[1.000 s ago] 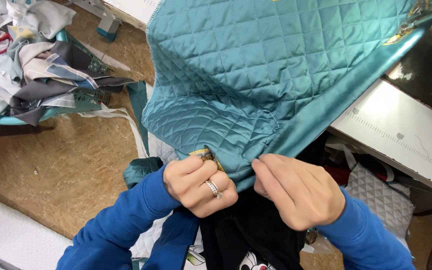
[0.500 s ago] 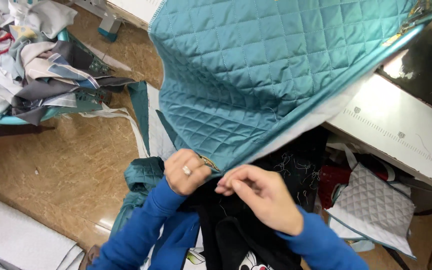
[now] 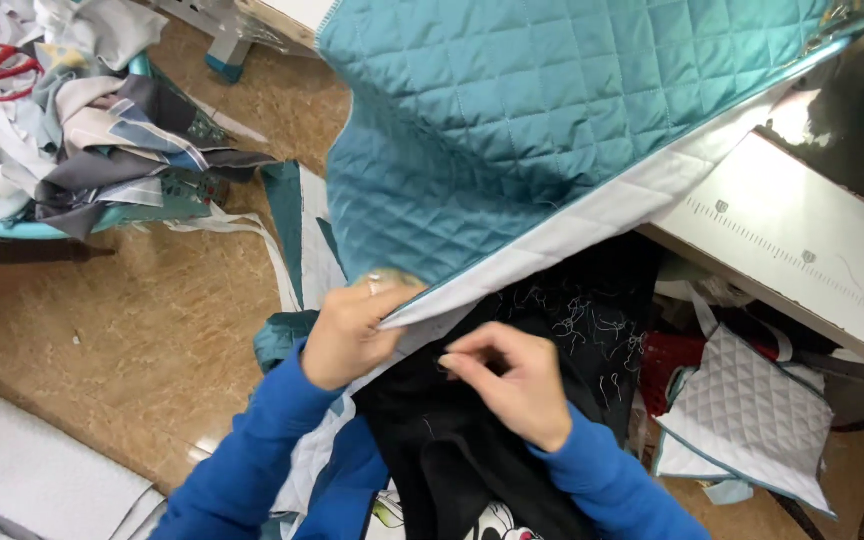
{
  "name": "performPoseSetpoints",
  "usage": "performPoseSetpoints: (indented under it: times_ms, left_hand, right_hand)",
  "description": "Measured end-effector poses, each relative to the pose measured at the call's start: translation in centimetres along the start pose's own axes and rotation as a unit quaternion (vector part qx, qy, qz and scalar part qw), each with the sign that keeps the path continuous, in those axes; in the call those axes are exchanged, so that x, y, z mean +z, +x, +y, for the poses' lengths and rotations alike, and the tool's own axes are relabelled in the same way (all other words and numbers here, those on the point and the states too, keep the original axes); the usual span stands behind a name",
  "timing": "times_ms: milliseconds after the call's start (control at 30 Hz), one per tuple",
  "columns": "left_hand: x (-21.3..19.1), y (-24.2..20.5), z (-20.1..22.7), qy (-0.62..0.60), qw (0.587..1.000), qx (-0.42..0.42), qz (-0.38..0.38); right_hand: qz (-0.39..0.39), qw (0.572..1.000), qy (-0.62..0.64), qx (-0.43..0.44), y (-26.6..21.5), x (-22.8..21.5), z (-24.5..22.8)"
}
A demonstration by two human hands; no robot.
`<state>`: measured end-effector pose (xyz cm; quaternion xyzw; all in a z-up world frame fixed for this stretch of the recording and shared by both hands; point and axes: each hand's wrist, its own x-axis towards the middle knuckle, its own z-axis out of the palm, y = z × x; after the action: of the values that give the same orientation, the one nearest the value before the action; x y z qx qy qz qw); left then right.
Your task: Folding and aligning the edges of a quilted fabric piece at a sewing station
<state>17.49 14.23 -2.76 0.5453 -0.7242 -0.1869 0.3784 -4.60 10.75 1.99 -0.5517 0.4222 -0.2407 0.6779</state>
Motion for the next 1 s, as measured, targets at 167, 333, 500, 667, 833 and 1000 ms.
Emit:
performPoseSetpoints:
  times_ms: [167, 333, 500, 667, 833, 1000]
  left_hand:
    - [-1.7, 1.3, 3.0, -0.499, 0.752, -0.402, -0.158]
    - [-2.4, 1.8, 4.4, -0.512, 0.742, -0.392, -0.184]
    - [-3.4, 2.7, 5.5, -0.531, 0.725, -0.389, -0.201]
    - [-4.2, 3.7, 6.2, -0.479, 0.754, -0.386, -0.231]
    - [-5.1, 4.8, 7.5, -0.43, 0.776, -0.389, -0.249]
    - [-5.8, 6.0, 9.1, -0.365, 0.833, -0.329, -0.256]
  right_hand:
    - [0.152, 0.882, -0.281, -0.346, -0.9, -1.6, -3.4]
    - [0.129, 0.83, -0.366, -0.4, -0.8, -1.7, -5.1]
    - [0.099, 0.807, -0.396, -0.428, -0.5, -2.0, -5.9]
    - [0.087, 0.832, -0.372, -0.402, -0.9, -2.5, -6.9]
    - [0.034, 0.744, -0.473, -0.471, -0.6, -3.2, -8.5]
    - [0.02, 0.607, -0.579, -0.544, -0.4, -3.6, -11.0]
